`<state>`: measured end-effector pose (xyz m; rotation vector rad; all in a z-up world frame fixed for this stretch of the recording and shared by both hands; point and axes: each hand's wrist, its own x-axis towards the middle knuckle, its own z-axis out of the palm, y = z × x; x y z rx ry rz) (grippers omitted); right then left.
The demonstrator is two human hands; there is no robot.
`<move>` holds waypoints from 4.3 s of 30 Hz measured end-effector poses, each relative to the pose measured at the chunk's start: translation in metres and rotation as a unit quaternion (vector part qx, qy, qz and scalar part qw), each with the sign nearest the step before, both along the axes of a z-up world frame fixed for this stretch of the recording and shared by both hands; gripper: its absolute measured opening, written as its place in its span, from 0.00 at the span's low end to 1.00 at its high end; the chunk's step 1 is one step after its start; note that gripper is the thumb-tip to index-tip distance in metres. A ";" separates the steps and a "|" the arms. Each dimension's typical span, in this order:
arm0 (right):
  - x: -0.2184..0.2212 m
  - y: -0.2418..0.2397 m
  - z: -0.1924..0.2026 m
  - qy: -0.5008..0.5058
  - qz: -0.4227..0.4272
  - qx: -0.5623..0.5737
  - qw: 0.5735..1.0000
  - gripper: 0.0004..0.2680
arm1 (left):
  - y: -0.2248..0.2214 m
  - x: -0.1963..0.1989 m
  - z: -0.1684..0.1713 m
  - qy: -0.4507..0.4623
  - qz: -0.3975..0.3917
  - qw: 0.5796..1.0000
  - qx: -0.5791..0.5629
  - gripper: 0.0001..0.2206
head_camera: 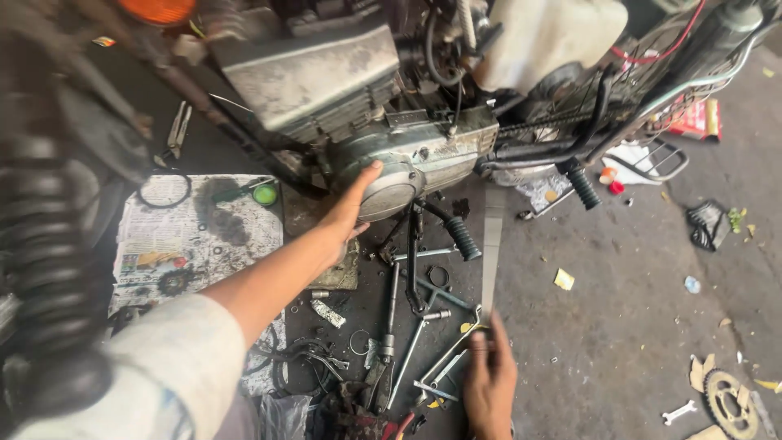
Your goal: The person kneels beside a red Yamaha motorcycle and works on its engine. They remove the round engine side cover, set it down, then use wrenches and a socket tool to loosen and tighten fasteners on the engine case, handling bolts and gaskets laid out on newspaper on the floor.
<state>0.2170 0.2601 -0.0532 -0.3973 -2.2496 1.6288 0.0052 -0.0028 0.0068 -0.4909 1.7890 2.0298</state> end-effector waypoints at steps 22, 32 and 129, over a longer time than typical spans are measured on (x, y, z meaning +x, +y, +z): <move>-0.018 -0.043 0.075 -0.191 0.068 0.144 0.969 0.19 | -0.001 -0.002 -0.001 0.016 -0.018 1.000 0.000 0.56; -0.016 -0.046 0.075 -0.129 0.085 0.205 0.966 0.19 | -0.002 0.001 0.003 0.014 -0.027 0.999 -0.009 0.57; -0.020 0.046 0.003 -0.208 0.066 -0.464 0.858 0.09 | 0.005 0.001 0.002 0.015 -0.028 0.999 -0.031 0.56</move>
